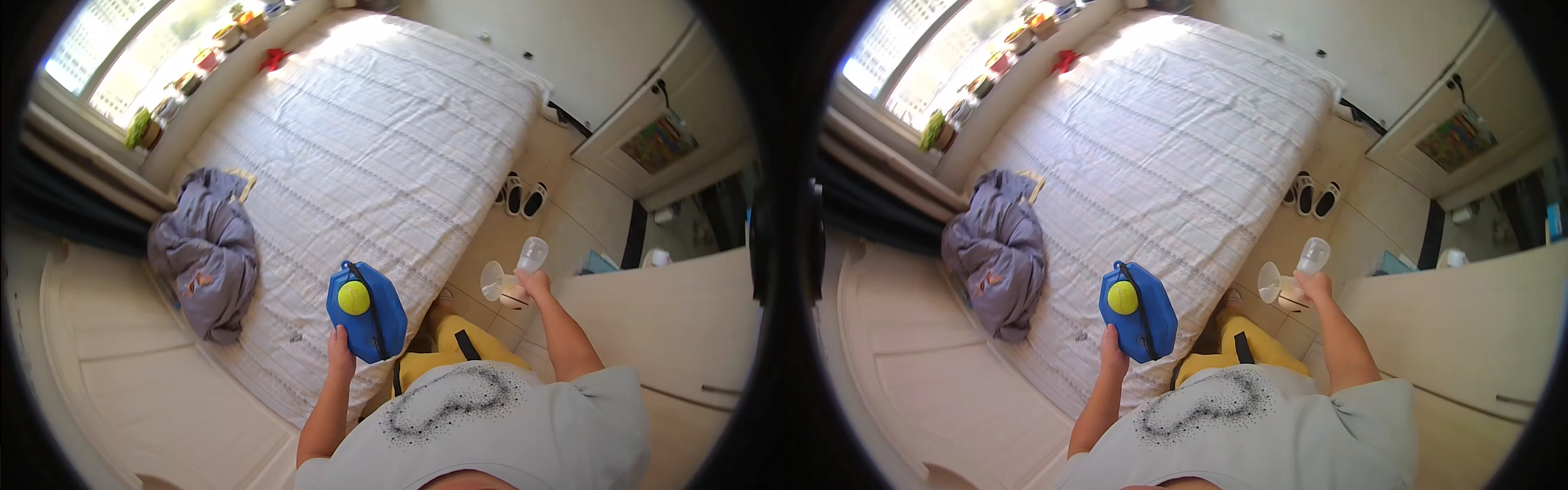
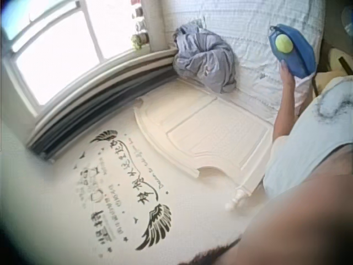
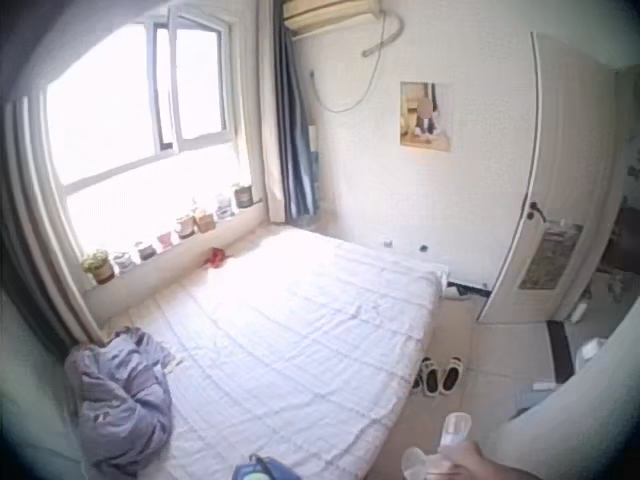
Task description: The person assembles a blue plastic toy by threading a string through it and attaching a yellow ball. They then pick up a remote control and a glass from the bed and place them on a nearby shelf.
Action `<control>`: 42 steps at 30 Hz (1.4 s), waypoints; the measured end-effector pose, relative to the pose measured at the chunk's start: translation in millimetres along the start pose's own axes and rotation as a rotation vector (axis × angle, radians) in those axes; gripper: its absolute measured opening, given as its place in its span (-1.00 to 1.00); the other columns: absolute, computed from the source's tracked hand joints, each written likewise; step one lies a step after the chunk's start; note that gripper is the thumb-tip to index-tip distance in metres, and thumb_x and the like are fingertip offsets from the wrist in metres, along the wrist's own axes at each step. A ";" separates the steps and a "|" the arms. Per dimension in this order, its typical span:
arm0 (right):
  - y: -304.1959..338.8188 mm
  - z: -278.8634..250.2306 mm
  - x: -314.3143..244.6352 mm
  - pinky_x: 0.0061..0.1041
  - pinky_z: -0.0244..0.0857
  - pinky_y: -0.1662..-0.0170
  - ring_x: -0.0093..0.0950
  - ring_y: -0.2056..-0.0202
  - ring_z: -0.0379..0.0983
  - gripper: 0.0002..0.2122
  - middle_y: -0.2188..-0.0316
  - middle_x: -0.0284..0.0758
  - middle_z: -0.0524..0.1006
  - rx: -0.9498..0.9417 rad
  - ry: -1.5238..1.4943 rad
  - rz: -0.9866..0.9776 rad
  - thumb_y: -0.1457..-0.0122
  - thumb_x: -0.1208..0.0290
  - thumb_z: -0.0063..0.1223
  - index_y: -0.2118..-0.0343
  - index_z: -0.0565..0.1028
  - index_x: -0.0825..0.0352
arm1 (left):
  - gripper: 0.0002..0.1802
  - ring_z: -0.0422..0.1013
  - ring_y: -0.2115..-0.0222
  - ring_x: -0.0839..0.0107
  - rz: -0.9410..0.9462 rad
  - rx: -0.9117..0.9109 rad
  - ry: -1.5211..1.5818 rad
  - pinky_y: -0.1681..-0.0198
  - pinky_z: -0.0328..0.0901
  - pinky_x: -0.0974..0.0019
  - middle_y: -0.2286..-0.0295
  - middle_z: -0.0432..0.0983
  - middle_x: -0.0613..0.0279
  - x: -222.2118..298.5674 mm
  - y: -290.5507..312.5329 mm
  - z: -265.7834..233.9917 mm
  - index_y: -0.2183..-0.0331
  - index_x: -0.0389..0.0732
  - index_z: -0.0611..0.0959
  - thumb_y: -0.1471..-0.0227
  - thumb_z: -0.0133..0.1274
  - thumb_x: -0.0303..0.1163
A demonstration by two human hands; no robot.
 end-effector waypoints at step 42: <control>-432.5 -545.8 332.7 -0.48 0.36 0.24 -0.41 0.31 0.53 -0.54 0.36 -0.23 0.58 0.862 -1.289 0.517 0.11 0.07 0.26 0.27 0.55 0.38 | -0.38 0.28 0.01 0.29 -0.685 -1.585 -0.637 -0.07 0.17 0.26 0.02 0.31 0.05 -466.7 -179.4 1269.2 -0.07 -0.38 0.25 -0.19 -0.20 -0.05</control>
Point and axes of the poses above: each hand's wrist, its own y-axis away from the middle knuckle, its own z-axis out of the palm, x = y × z, the point moved 5 cm from there along -y, towards the middle knuckle
